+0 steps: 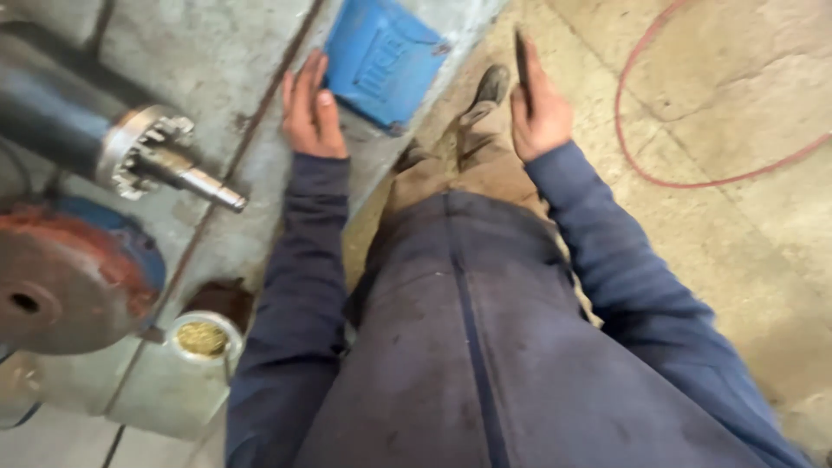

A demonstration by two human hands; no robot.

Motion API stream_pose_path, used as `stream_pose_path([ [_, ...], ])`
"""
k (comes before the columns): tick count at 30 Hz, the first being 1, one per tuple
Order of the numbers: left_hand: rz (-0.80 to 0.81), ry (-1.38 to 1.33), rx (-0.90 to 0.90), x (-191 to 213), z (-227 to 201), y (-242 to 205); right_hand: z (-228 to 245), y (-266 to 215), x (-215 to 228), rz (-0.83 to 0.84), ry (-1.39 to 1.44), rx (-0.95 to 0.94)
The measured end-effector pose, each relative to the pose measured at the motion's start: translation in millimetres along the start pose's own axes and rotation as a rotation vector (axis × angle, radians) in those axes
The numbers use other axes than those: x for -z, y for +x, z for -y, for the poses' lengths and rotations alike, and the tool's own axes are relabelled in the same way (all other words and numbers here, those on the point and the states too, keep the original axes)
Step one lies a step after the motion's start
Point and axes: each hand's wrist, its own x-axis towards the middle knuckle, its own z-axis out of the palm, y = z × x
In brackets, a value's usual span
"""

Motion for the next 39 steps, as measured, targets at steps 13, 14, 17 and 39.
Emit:
stream_pose_path([
  [13, 0.209, 0.342, 0.242, -19.3, -62.4, 58.8, -128.5, 55.4, -58.0, -0.059, -0.271, -0.041],
  [14, 0.187, 0.345, 0.252, -27.6, -63.5, 62.3, -141.2, 41.9, -55.9, -0.05, -0.267, -0.018],
  [17, 0.177, 0.47, 0.201, -46.0, -52.6, 56.2, -194.4, -15.1, -51.9, 0.161, -0.368, -0.093],
  [39, -0.281, 0.699, 0.744, -74.3, -55.4, 16.1, -222.5, 119.9, -97.7, 0.367, 0.877, -0.253],
])
